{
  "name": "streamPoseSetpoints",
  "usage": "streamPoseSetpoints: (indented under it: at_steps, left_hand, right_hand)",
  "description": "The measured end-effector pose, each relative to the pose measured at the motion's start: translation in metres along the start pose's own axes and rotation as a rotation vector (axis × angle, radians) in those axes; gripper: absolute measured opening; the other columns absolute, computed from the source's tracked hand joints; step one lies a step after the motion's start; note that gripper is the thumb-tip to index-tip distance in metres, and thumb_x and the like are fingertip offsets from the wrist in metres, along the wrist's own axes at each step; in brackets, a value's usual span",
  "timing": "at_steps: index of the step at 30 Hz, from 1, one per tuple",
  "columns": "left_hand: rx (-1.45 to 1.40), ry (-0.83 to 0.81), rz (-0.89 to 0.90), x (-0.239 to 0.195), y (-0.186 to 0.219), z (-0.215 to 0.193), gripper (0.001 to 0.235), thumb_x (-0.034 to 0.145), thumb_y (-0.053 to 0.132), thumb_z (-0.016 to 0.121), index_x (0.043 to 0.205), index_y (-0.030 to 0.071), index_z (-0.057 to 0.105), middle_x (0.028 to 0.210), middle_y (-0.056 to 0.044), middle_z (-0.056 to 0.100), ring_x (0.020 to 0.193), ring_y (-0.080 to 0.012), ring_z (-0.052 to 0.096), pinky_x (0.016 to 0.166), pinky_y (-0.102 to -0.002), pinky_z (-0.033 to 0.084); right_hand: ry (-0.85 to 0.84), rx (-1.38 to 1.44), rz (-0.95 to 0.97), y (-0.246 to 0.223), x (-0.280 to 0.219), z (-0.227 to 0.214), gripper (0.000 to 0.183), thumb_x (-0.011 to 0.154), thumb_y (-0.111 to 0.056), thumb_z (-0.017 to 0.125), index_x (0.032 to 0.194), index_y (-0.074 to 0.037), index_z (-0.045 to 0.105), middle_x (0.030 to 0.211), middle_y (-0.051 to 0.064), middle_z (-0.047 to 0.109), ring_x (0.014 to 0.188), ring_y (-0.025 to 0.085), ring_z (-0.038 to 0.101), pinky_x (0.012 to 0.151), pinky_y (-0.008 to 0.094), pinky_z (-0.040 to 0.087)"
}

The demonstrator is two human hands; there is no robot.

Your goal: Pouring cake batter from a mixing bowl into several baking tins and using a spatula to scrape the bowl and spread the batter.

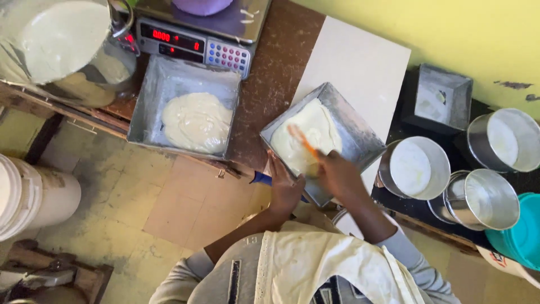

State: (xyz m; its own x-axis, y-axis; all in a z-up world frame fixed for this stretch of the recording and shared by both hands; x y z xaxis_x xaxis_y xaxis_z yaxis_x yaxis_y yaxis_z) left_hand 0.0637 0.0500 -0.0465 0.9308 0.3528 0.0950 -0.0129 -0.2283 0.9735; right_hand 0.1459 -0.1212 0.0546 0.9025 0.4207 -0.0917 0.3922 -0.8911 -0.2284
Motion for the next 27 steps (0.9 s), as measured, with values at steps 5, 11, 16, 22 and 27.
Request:
streamPoseSetpoints:
  at_steps: [5,11,16,22,27]
  left_hand:
    - [0.087,-0.032,-0.063,0.012,-0.015,-0.005,0.119,0.082,0.009,0.075,0.183,-0.006,0.013,0.186,-0.039,0.015,0.172,-0.0591,0.017,0.141,-0.062,0.024]
    - [0.008,-0.099,-0.031,0.044,-0.026,-0.036,0.102,0.096,0.015,0.072,0.187,0.007,0.026,0.188,-0.026,0.026,0.175,-0.0489,0.023,0.142,-0.059,0.02]
    - [0.147,-0.091,0.001,0.006,0.031,-0.082,0.06,0.102,0.028,0.079,0.156,0.016,0.059,0.141,-0.012,0.049,0.128,-0.0362,0.053,0.105,-0.049,0.047]
    - [0.278,-0.089,-0.044,-0.001,0.033,-0.087,0.056,0.1,0.027,0.077,0.155,0.015,0.074,0.138,-0.019,0.078,0.117,-0.0434,0.08,0.094,-0.055,0.068]
    - [0.263,-0.085,-0.072,0.022,0.041,-0.106,0.051,0.102,0.026,0.072,0.153,0.019,0.077,0.133,-0.022,0.082,0.121,-0.0453,0.078,0.097,-0.06,0.064]
  right_hand:
    - [-0.07,0.064,-0.105,-0.022,-0.005,-0.001,0.052,0.107,-0.023,0.064,0.159,-0.026,0.07,0.106,0.012,0.068,0.076,0.045,0.08,0.066,0.057,0.069]
    - [-0.163,0.057,-0.118,-0.011,0.004,-0.035,0.058,0.107,-0.02,0.063,0.164,-0.031,0.065,0.108,0.011,0.067,0.086,0.049,0.081,0.072,0.06,0.068]
    - [-0.251,-0.044,0.041,0.029,-0.04,-0.081,0.04,0.111,-0.031,0.06,0.147,-0.041,0.075,0.115,0.01,0.072,0.094,0.049,0.083,0.083,0.06,0.069]
    - [-0.258,0.004,0.158,0.021,-0.041,-0.067,0.031,0.112,-0.035,0.057,0.129,-0.03,0.082,0.116,0.019,0.08,0.107,0.052,0.083,0.09,0.063,0.068]
    - [-0.14,0.281,0.056,0.034,-0.035,-0.073,0.03,0.103,-0.023,0.068,0.124,-0.016,0.088,0.113,0.026,0.086,0.109,0.057,0.08,0.094,0.069,0.064]
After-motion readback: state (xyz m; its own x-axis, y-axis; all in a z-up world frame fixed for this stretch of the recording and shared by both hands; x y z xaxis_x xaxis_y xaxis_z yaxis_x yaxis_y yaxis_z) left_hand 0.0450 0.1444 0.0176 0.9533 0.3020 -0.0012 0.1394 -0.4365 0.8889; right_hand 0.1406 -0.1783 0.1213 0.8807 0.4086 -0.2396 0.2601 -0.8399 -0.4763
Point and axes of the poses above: each hand's wrist, its own x-axis towards the middle knuckle, its own z-axis out of the palm, y = z × x, the point moved 1 cm from there along x, towards the middle knuckle
